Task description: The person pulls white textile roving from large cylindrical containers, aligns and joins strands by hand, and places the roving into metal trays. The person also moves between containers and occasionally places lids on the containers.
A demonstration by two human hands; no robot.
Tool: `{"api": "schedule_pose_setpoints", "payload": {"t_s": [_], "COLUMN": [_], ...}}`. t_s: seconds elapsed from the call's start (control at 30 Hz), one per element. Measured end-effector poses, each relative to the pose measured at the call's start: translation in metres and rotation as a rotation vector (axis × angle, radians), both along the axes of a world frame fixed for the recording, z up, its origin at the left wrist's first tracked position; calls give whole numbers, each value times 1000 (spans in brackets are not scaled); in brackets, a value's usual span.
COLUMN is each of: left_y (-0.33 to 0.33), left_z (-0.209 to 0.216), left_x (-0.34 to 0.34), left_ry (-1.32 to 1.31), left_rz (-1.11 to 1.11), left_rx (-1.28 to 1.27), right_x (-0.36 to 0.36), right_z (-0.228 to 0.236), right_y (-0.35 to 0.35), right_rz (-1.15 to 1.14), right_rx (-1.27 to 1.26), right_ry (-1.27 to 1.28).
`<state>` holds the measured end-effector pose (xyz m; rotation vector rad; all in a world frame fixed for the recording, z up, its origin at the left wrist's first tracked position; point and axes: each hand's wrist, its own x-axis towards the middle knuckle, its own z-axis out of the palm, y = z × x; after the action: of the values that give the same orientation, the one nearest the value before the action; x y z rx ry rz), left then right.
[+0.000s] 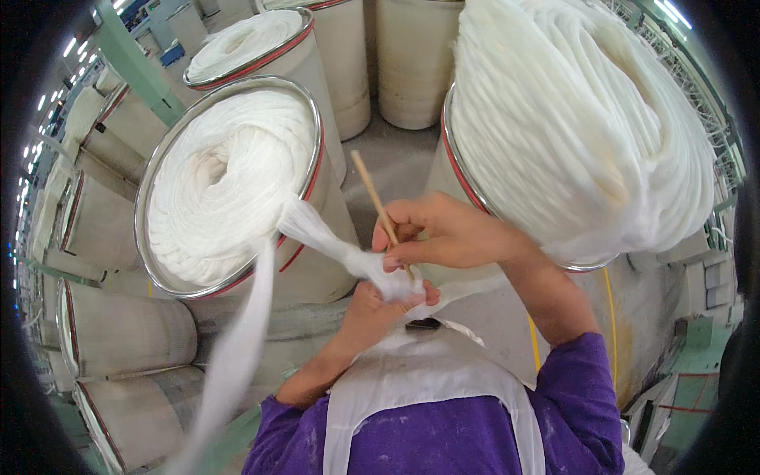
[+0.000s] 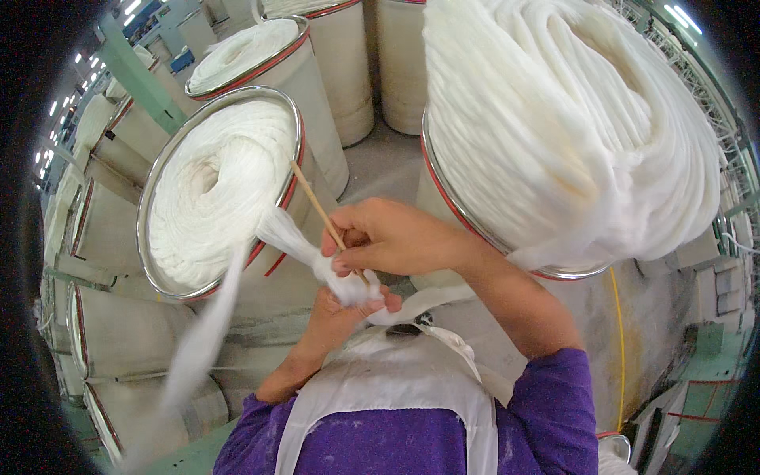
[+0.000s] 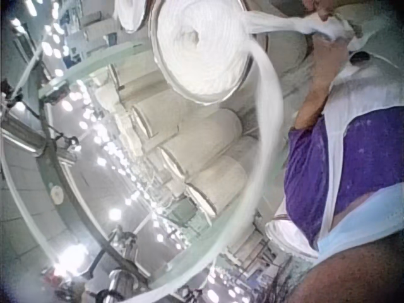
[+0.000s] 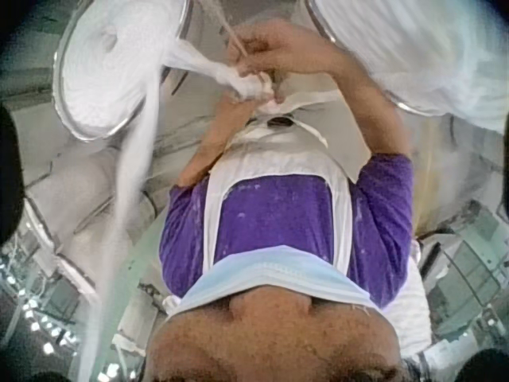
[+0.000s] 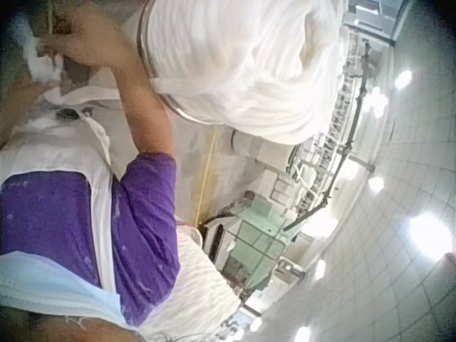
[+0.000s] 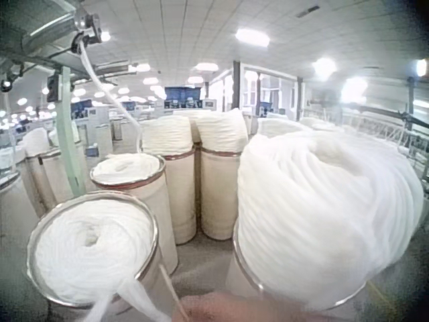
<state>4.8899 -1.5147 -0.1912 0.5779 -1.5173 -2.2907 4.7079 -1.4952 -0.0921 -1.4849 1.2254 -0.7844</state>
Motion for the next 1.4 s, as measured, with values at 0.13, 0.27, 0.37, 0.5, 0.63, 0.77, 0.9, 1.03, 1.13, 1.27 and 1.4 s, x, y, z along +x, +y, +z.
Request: {"api": "schedule_pose_setpoints", "payload": {"t_s": [0.13, 0.27, 0.37, 0.5, 0.63, 0.77, 0.9, 1.03, 1.13, 1.27, 1.4], "left_y": [2, -2, -7, -10, -13, -15, -13, -12, -12, -14, -13], "left_z": [-2, -4, -5, -7, -11, -15, -19, -23, -26, -27, -28], "left_x": [-1, 3, 6, 10, 10, 10, 10, 10, 12, 15, 16], "left_ry": [49, 98, 192, 209, 187, 181, 140, 176, 158, 148, 212], "left_rz": [-4, -41, -81, -59, -95, -71, -76, -82, -85, -67, -81], "left_rx": [-72, -51, -34, 32, -13, 57, 3, 62, 75, 173, 282], "right_x": [2, 5, 11, 17, 22, 25, 21, 24, 25, 28, 31], "right_z": [-1, -7, -13, -15, -18, -24, -30, -40, -45, -49, -48], "right_y": [0, -6, -14, -21, -21, -26, -29, -26, -29, -32, -31], "right_rz": [-49, -5, -23, 21, -12, -40, 66, -12, 14, -39, -50], "right_rx": [-88, -137, -199, -193, -13, -132, -24, -104, -64, -20, -4], "right_ry": [64, -98, 33, -142, -55, -349, -171, -347, -402, -280, -419]}}
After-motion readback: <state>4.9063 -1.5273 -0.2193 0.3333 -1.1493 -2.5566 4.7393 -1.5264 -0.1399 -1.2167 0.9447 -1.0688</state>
